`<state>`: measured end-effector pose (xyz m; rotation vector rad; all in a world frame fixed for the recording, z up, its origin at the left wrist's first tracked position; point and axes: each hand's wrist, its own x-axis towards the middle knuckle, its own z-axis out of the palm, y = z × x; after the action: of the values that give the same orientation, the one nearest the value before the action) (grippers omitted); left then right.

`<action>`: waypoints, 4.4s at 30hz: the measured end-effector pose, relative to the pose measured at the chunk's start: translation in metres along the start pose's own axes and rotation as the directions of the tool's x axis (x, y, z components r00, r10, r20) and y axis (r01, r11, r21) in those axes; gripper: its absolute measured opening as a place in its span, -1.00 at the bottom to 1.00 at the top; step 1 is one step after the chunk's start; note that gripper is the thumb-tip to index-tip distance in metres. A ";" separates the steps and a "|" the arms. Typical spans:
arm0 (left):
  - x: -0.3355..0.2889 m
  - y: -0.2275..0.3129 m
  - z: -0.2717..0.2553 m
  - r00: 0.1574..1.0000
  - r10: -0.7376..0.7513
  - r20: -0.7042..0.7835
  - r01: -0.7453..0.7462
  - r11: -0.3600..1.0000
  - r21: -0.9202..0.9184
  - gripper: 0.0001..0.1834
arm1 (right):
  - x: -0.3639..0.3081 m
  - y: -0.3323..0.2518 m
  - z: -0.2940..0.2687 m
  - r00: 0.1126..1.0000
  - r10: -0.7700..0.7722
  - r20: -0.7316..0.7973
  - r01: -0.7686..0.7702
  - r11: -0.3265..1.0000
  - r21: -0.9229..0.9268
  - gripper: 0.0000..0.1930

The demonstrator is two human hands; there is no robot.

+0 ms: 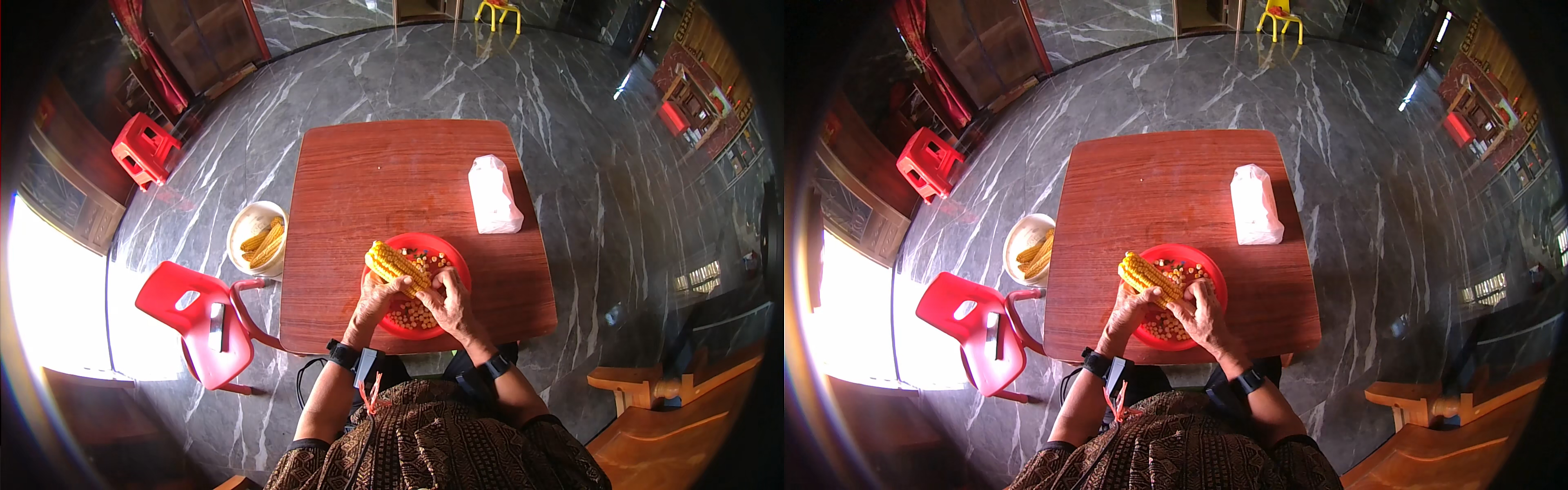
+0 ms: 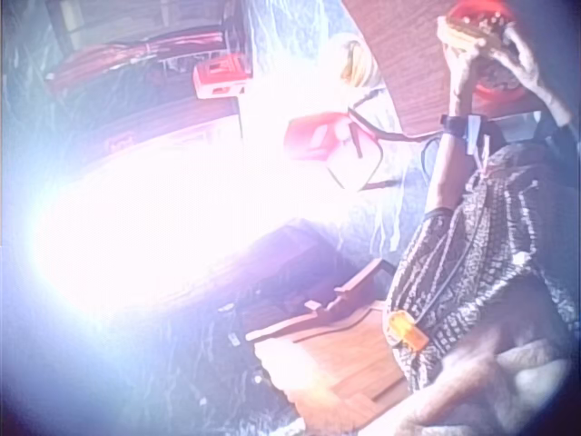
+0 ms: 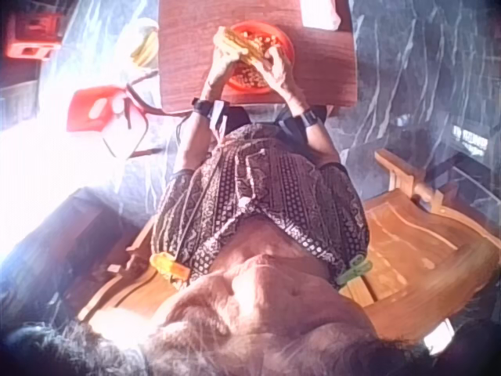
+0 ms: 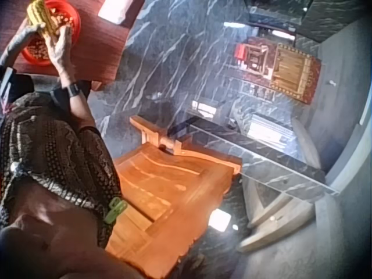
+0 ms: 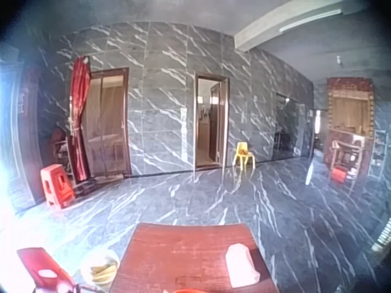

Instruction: Shelling kernels of corn from the cob by hand into a plate.

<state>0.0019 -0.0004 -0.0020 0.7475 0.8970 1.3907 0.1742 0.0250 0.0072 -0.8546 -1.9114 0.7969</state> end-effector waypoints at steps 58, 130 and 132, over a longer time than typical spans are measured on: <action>-0.001 0.001 0.000 1.000 -0.008 -0.008 0.008 1.000 0.006 -0.42 | -0.003 0.000 -0.002 0.998 0.012 0.064 -0.013 1.000 0.017 -0.74; -0.002 0.001 0.002 0.999 -0.009 -0.041 0.008 1.000 -0.027 -0.43 | -0.003 -0.003 -0.006 0.985 -0.167 0.050 0.168 0.985 -0.024 -0.84; -0.002 0.004 0.003 0.999 -0.018 -0.042 0.018 1.000 -0.023 -0.43 | -0.003 -0.003 -0.009 0.993 -0.120 0.014 0.119 0.993 0.016 -0.87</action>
<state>0.0030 -0.0022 0.0032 0.6934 0.9171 1.4031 0.1824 0.0223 0.0117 -0.7191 -1.9476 0.7467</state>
